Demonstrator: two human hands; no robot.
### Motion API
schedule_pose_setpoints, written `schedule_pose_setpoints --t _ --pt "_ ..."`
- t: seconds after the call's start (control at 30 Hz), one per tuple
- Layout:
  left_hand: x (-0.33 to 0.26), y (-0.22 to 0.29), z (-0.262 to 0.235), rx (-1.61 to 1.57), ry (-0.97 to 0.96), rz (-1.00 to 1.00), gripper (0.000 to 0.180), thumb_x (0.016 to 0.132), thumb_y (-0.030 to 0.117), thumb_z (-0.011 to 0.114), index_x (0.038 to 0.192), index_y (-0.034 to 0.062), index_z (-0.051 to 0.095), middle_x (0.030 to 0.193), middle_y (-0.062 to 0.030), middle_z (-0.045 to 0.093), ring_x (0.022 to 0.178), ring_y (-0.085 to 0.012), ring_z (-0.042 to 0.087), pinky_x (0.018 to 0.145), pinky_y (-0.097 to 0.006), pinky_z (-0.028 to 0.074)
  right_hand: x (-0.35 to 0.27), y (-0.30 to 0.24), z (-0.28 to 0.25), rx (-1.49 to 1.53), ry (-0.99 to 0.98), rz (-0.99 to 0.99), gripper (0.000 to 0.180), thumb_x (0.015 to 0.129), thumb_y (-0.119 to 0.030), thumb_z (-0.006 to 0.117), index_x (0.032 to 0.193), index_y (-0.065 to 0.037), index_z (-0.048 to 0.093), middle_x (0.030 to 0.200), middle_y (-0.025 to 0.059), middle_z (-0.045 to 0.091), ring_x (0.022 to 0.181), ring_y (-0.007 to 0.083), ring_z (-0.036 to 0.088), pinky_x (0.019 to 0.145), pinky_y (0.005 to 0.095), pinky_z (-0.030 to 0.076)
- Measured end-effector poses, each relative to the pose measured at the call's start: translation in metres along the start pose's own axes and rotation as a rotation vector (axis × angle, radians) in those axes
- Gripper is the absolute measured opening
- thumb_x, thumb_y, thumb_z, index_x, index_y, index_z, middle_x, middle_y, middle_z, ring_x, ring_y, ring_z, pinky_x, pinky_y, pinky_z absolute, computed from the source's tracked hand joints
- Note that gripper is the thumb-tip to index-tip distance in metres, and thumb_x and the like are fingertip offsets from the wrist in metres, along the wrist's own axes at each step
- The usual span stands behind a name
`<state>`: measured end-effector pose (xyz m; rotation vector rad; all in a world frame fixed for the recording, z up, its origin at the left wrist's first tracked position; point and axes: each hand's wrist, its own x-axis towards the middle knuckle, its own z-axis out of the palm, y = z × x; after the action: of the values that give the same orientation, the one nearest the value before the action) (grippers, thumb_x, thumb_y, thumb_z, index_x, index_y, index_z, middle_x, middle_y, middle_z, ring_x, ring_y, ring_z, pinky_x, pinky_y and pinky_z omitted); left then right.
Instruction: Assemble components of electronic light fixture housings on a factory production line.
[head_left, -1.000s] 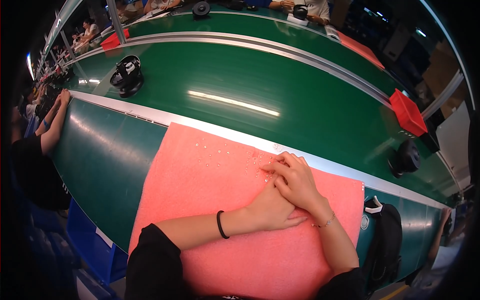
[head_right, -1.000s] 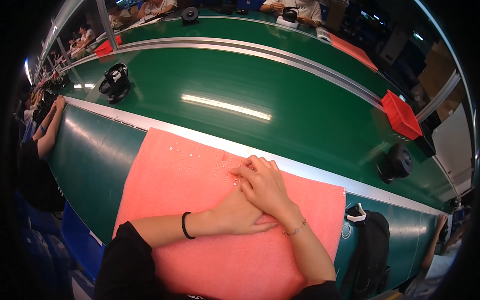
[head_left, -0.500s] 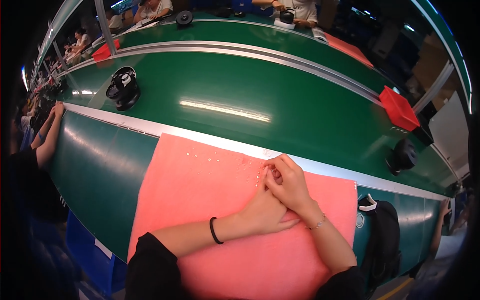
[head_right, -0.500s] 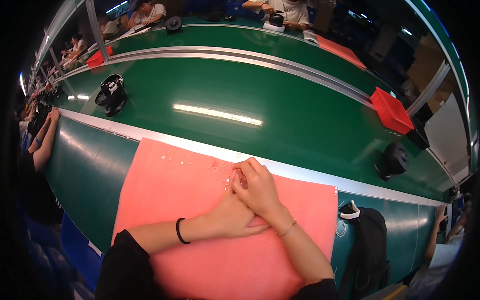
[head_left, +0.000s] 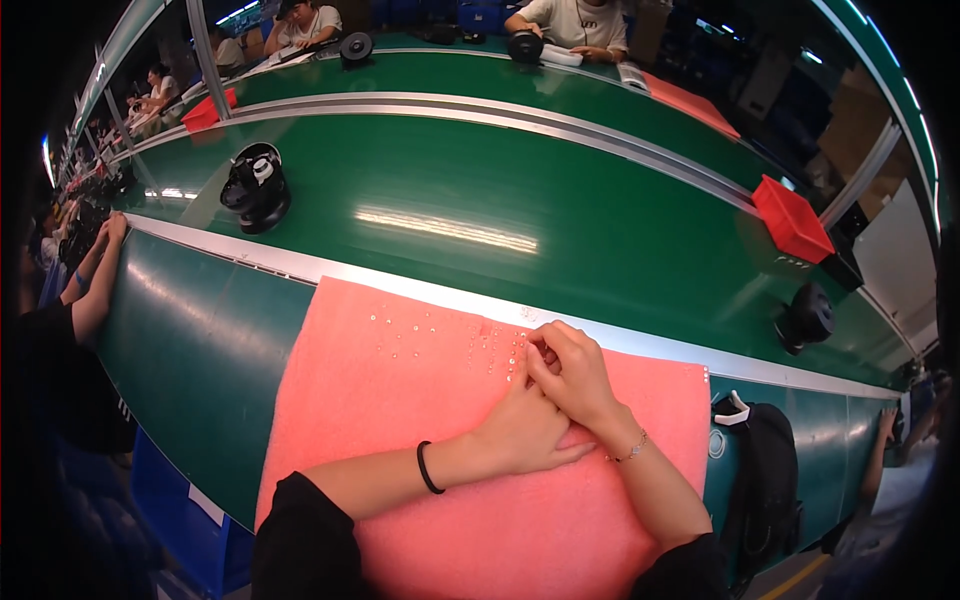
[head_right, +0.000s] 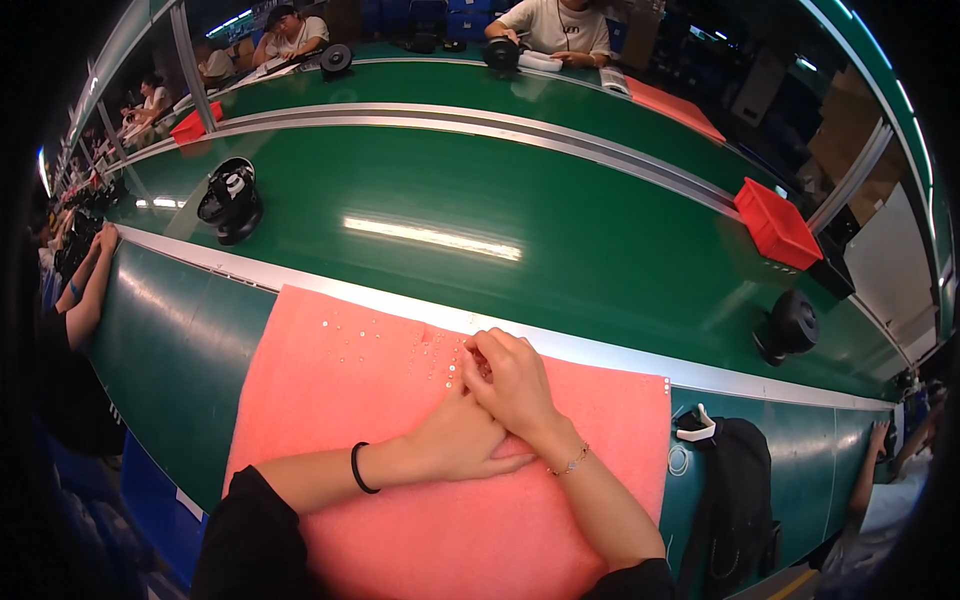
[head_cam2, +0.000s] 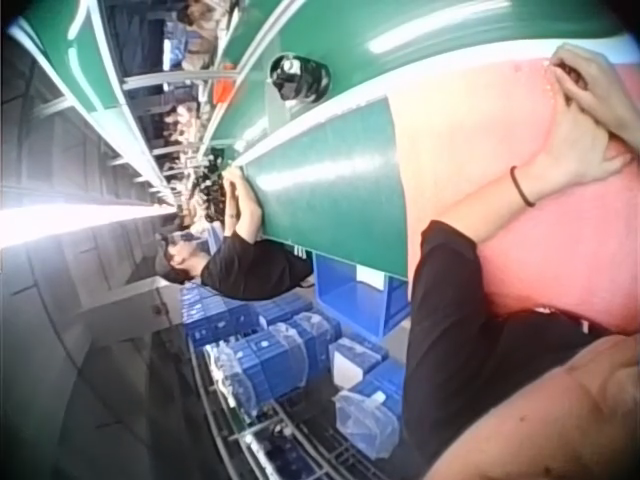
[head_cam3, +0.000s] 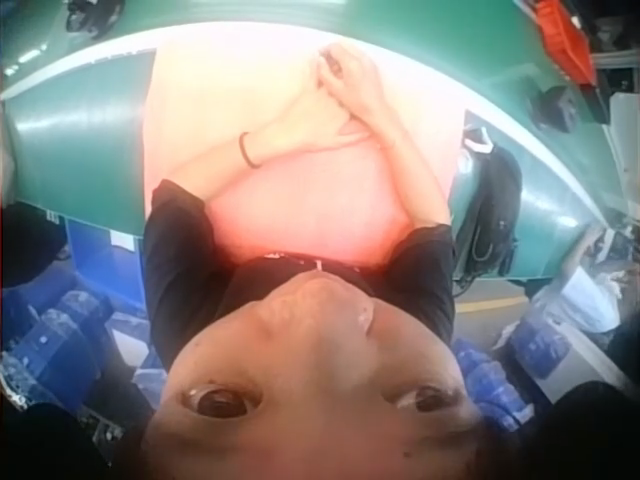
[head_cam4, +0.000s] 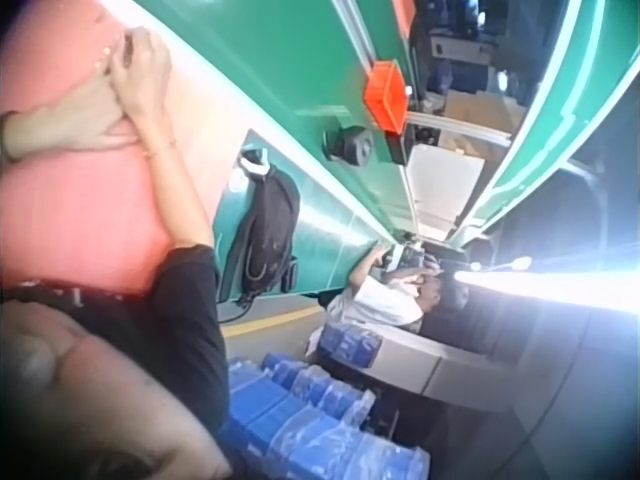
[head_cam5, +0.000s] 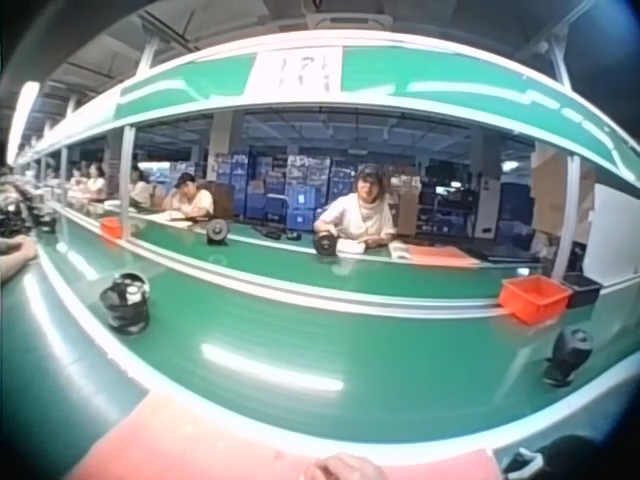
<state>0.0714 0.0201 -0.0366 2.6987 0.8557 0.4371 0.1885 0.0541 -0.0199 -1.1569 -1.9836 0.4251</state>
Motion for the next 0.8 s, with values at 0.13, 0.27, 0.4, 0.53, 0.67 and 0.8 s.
schedule_pose_setpoints --t 0.13,0.27,0.4,0.53,0.67,0.8 --pt "0.0005 0.0003 -0.0005 0.026 -0.002 0.015 0.070 0.082 0.053 0.045 0.110 -0.0097 0.053 0.119 -0.0303 0.046 0.120 -0.0442 0.033 0.103 -0.056 0.015 0.0004 -0.0011 -0.0024 -0.006 0.010 -0.021 0.009 0.076 -0.006 0.058 0.080 0.002 0.056 0.070 0.0128 0.056 0.063 0.0279 0.057 0.056 0.0340 0.045" --pt "0.0003 -0.0003 0.0011 0.037 0.016 0.022 0.068 0.082 0.053 0.045 0.107 -0.0090 0.056 0.118 -0.0293 0.048 0.120 -0.0441 0.034 0.103 -0.057 0.015 0.0011 -0.0020 -0.0038 -0.009 -0.009 -0.027 0.008 0.076 -0.005 0.057 0.080 0.002 0.056 0.071 0.0127 0.056 0.063 0.0282 0.056 0.056 0.0350 0.044" --pt "-0.0011 -0.0012 0.0016 0.048 0.024 0.022 0.067 0.081 0.053 0.045 0.107 -0.0077 0.056 0.117 -0.0286 0.049 0.120 -0.0440 0.033 0.103 -0.057 0.015 0.0015 -0.0023 -0.0029 -0.010 -0.037 -0.035 0.009 0.077 -0.006 0.056 0.081 0.001 0.056 0.072 0.0123 0.057 0.064 0.0284 0.056 0.058 0.0355 0.043" --pt "-0.0013 0.0003 0.0004 0.047 0.043 0.025 0.067 0.081 0.053 0.046 0.108 -0.0073 0.056 0.118 -0.0284 0.048 0.120 -0.0438 0.033 0.102 -0.058 0.014 0.0010 -0.0041 -0.0057 0.002 -0.049 -0.042 0.009 0.078 -0.007 0.055 0.083 0.001 0.056 0.074 0.0120 0.058 0.065 0.0281 0.056 0.060 0.0350 0.042" --pt "0.0004 0.0039 -0.0042 0.028 0.013 0.019 0.068 0.080 0.052 0.048 0.113 -0.0071 0.052 0.121 -0.0286 0.045 0.121 -0.0438 0.032 0.102 -0.060 0.014 0.0005 -0.0054 -0.0094 0.042 -0.077 -0.034 0.009 0.080 -0.008 0.053 0.085 0.000 0.055 0.074 0.0120 0.058 0.065 0.0273 0.055 0.061 0.0340 0.040" --pt "-0.0011 0.0005 -0.0023 0.034 0.057 0.019 0.070 0.080 0.052 0.049 0.117 -0.0068 0.048 0.122 -0.0281 0.045 0.121 -0.0434 0.032 0.102 -0.060 0.014 0.0032 -0.0084 -0.0089 0.064 -0.090 -0.011 0.011 0.082 -0.010 0.052 0.085 0.000 0.055 0.075 0.0128 0.058 0.065 0.0297 0.054 0.062 0.0356 0.040"
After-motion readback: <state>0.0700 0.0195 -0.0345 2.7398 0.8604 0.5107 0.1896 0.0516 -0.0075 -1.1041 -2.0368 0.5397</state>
